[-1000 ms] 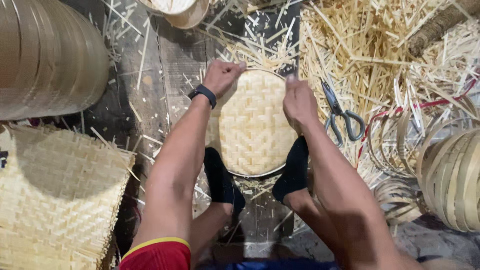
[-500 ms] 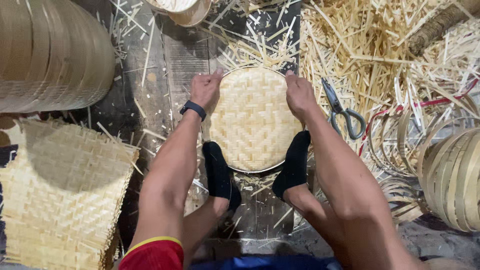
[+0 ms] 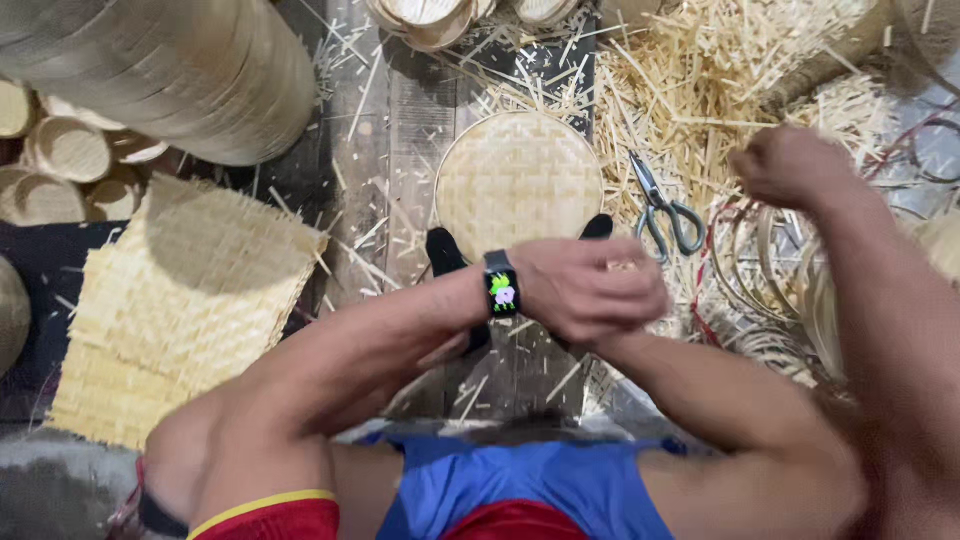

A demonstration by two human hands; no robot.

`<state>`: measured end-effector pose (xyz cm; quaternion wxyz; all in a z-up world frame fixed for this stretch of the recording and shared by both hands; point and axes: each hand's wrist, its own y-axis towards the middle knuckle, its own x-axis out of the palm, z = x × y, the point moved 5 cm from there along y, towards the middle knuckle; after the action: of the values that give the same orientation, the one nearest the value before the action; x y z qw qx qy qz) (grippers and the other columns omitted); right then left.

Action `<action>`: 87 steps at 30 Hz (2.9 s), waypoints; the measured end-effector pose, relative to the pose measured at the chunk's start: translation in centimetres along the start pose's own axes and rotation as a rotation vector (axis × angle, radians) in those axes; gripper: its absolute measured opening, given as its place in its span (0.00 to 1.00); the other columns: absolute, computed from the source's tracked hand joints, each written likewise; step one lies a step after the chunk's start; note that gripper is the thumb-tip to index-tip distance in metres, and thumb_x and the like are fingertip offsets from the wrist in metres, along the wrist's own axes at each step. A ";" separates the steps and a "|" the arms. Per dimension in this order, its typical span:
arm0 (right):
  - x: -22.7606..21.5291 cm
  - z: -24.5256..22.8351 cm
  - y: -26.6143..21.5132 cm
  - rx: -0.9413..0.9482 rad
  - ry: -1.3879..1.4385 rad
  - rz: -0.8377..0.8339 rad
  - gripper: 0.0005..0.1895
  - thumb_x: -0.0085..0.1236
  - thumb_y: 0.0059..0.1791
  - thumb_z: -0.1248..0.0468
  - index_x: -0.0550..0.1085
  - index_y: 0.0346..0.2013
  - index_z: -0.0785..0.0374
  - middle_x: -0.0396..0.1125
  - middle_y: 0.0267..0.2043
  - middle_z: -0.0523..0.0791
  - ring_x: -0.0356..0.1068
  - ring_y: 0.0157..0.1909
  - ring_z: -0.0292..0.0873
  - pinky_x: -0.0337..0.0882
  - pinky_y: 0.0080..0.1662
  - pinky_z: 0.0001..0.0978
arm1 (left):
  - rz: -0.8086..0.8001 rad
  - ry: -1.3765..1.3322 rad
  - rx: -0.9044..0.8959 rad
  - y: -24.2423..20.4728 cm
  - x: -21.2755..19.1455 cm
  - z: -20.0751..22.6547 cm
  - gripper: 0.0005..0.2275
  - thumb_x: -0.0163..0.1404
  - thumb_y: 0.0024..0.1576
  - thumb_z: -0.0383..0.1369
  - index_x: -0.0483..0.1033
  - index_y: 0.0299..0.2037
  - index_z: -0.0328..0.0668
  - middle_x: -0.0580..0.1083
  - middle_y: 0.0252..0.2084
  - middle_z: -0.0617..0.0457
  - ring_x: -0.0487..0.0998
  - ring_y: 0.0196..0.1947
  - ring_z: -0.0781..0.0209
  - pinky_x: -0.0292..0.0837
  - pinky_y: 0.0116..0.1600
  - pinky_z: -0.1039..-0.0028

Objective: The person assembles a round bamboo basket by placing a woven mat over a wooden mold, securing it with a bamboo ring, and trimming the edges with shears.

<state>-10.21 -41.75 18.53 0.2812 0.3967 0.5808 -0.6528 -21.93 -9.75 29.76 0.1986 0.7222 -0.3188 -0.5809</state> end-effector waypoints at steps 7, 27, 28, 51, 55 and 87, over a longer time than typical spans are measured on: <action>-3.2 1.0 -9.9 -0.152 -0.066 0.232 0.22 0.50 0.60 0.48 0.82 0.46 0.62 0.77 0.39 0.56 0.76 0.40 0.56 0.75 0.51 0.52 | -0.008 0.004 0.056 5.3 -5.2 5.9 0.17 0.50 0.59 0.36 0.75 0.51 0.28 0.71 0.47 0.47 0.72 0.53 0.51 0.70 0.58 0.58; 22.3 -11.4 6.8 -0.050 0.798 0.141 0.22 0.54 0.57 0.51 0.79 0.44 0.70 0.73 0.28 0.52 0.71 0.31 0.45 0.71 0.39 0.42 | 1.021 -0.307 -2.827 -44.4 21.1 2.6 0.37 0.46 0.69 0.57 0.71 0.52 0.10 0.73 0.56 0.18 0.68 0.38 0.52 0.74 0.46 0.51; 22.0 -11.2 6.8 -0.035 0.814 0.137 0.23 0.53 0.58 0.51 0.79 0.43 0.71 0.72 0.27 0.51 0.70 0.30 0.46 0.71 0.38 0.43 | 1.122 -0.356 -2.749 -43.4 20.9 1.9 0.34 0.43 0.67 0.55 0.73 0.53 0.17 0.75 0.54 0.28 0.71 0.41 0.53 0.74 0.49 0.55; 22.7 -9.2 6.3 0.123 0.796 -0.072 0.21 0.70 0.45 0.49 0.83 0.45 0.59 0.74 0.23 0.49 0.71 0.24 0.38 0.70 0.34 0.34 | 0.287 -0.567 -2.535 -42.1 17.8 3.8 0.18 0.69 0.42 0.30 0.84 0.44 0.34 0.83 0.35 0.51 0.81 0.30 0.64 0.79 0.38 0.72; 23.9 -9.1 7.6 0.126 0.784 -0.039 0.22 0.72 0.43 0.50 0.83 0.45 0.62 0.74 0.24 0.47 0.73 0.25 0.38 0.72 0.34 0.33 | -0.169 -0.299 -2.581 -41.9 16.7 2.9 0.19 0.72 0.42 0.37 0.85 0.41 0.35 0.82 0.32 0.47 0.82 0.29 0.63 0.77 0.41 0.72; 19.9 -0.3 2.3 -0.224 0.361 0.184 0.32 0.60 0.47 0.43 0.74 0.52 0.67 0.68 0.44 0.57 0.68 0.44 0.55 0.71 0.46 0.47 | -0.281 -0.033 -1.764 -20.3 27.4 1.5 0.40 0.59 0.55 0.45 0.51 0.76 0.47 0.39 0.78 0.30 0.34 0.78 0.30 0.35 0.76 0.38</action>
<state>-18.74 -39.94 0.47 0.2731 0.5248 0.6519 -0.4744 -15.36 -13.98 -3.51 0.6043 0.3305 0.3328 -0.6441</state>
